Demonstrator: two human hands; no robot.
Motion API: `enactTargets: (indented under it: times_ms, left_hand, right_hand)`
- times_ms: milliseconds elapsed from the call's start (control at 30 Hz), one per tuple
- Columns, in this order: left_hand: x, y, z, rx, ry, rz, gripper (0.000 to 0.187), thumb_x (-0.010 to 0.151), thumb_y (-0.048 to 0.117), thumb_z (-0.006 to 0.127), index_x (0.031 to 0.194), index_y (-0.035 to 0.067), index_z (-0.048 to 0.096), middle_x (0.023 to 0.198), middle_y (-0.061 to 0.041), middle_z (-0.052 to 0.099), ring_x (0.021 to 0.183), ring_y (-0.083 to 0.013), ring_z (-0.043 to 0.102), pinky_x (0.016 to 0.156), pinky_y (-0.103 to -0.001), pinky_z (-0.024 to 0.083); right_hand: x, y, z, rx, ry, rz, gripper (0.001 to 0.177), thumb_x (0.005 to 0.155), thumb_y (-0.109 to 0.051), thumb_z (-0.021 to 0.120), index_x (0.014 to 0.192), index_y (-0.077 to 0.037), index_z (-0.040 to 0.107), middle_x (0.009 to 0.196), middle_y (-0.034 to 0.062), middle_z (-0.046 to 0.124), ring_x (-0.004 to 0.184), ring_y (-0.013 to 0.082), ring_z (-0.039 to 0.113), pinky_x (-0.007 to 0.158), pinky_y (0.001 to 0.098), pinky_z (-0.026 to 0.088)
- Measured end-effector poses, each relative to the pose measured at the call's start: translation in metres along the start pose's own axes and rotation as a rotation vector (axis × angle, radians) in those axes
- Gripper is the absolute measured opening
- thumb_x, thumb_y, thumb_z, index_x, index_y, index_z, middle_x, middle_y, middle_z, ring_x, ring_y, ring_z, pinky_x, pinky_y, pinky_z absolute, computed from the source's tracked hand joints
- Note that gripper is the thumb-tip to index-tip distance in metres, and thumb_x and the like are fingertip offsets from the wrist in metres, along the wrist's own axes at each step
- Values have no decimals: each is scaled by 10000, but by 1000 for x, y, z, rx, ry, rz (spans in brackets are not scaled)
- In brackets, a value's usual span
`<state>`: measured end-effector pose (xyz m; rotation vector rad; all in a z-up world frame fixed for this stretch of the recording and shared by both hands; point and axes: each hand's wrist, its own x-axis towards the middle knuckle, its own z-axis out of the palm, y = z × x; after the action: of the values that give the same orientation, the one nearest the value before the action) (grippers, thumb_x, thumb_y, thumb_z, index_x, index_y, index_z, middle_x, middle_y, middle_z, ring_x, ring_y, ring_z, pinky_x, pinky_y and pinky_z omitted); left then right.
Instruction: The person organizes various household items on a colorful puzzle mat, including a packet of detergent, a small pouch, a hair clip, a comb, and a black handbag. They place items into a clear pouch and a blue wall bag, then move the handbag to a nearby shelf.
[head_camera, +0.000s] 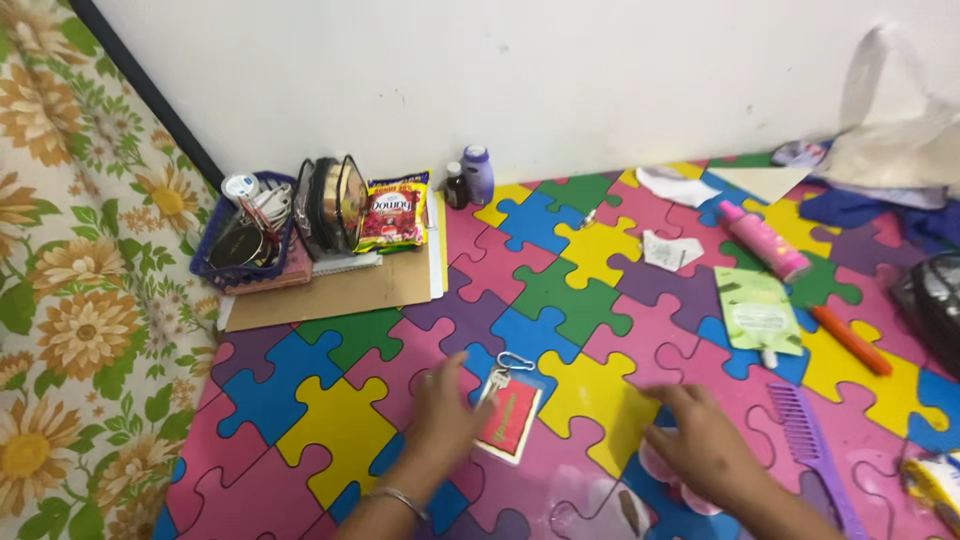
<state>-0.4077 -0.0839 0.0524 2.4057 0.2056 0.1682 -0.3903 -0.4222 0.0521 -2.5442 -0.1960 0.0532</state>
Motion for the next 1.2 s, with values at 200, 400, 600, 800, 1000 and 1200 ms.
enactTargets:
  times_ms: [200,400,600,800,1000,1200]
  left_hand:
    - [-44,59,3,203,-135,240,841,775,183,800,1526,144,423,1615,-140,353,1436,-403,275,1145,-506,297]
    - [-74,43,-9,180,-102,127,747,788,146,759,1474,126,463,1526,-156,393,1426,-375,344,1149,-470,326]
    - [-98,-1,-53,85,176,34,603,784,118,727,1362,132,558,1371,-146,551,1325,-350,483,1119,-446,394]
    - [-109,34,-106,-30,305,-157,642,826,361,774,1371,113,541,1411,-141,536,1347,-303,495,1110,-417,409]
    - [-106,101,-139,-316,185,52,785,726,421,864,1351,59,555,1285,-118,660,1193,-212,622,1012,-369,483]
    - [-124,113,-166,-733,-154,-68,373,791,321,833,1030,37,791,872,-33,793,758,-96,731,677,-283,584]
  right_hand:
    - [13,75,-32,-315,421,-89,455,799,-159,666,1253,-139,660,1276,192,618,1245,419,549,1045,512,481]
    - [66,149,-51,-471,385,20,326,902,-249,635,1210,-184,722,1186,192,664,1085,407,630,958,513,529]
    - [102,162,-77,-216,404,-90,339,808,-249,756,1113,-106,799,1038,198,757,970,348,731,926,458,571]
    - [60,-27,-114,227,392,-79,303,991,-222,658,1227,-57,753,1000,170,770,864,252,735,779,375,563]
    - [-2,-199,-105,387,-326,-255,313,920,-283,664,1144,-103,787,976,30,794,871,130,744,794,304,600]
    - [-39,-271,-96,618,-451,-254,309,843,-210,726,1111,-61,758,943,27,806,883,78,720,789,267,564]
